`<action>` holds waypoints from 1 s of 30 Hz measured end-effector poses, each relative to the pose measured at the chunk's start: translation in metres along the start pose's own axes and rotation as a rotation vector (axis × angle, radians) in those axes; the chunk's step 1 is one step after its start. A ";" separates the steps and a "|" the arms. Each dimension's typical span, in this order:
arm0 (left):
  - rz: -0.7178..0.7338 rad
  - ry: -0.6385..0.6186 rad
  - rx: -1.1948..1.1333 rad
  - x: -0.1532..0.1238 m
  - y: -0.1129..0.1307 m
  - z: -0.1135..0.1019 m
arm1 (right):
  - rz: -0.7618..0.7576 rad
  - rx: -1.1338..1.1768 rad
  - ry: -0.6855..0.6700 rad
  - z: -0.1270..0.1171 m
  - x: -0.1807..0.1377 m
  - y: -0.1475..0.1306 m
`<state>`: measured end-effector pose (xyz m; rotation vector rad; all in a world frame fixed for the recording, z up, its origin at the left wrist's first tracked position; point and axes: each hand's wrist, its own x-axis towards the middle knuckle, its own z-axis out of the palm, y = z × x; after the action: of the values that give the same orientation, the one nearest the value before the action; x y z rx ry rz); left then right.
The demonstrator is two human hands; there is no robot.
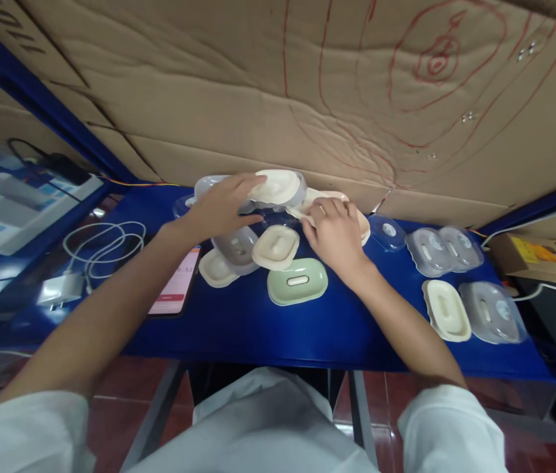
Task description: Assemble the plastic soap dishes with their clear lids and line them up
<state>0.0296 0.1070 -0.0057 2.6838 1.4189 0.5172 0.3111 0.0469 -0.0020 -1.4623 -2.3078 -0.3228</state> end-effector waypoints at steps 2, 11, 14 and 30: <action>0.015 -0.034 -0.027 0.023 -0.003 0.000 | 0.077 -0.032 -0.084 0.000 0.022 0.000; -0.018 0.058 -0.145 0.029 -0.008 0.012 | 0.021 0.237 -0.021 0.008 0.041 -0.003; 0.059 0.157 -0.312 0.028 -0.017 0.015 | -0.154 0.223 -0.117 0.017 0.041 -0.012; 0.053 0.191 -0.227 0.030 -0.013 0.028 | -0.240 -0.003 -0.117 0.029 0.028 -0.013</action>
<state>0.0438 0.1420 -0.0263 2.5524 1.2445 0.9013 0.2834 0.0752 -0.0153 -1.2362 -2.5833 -0.3144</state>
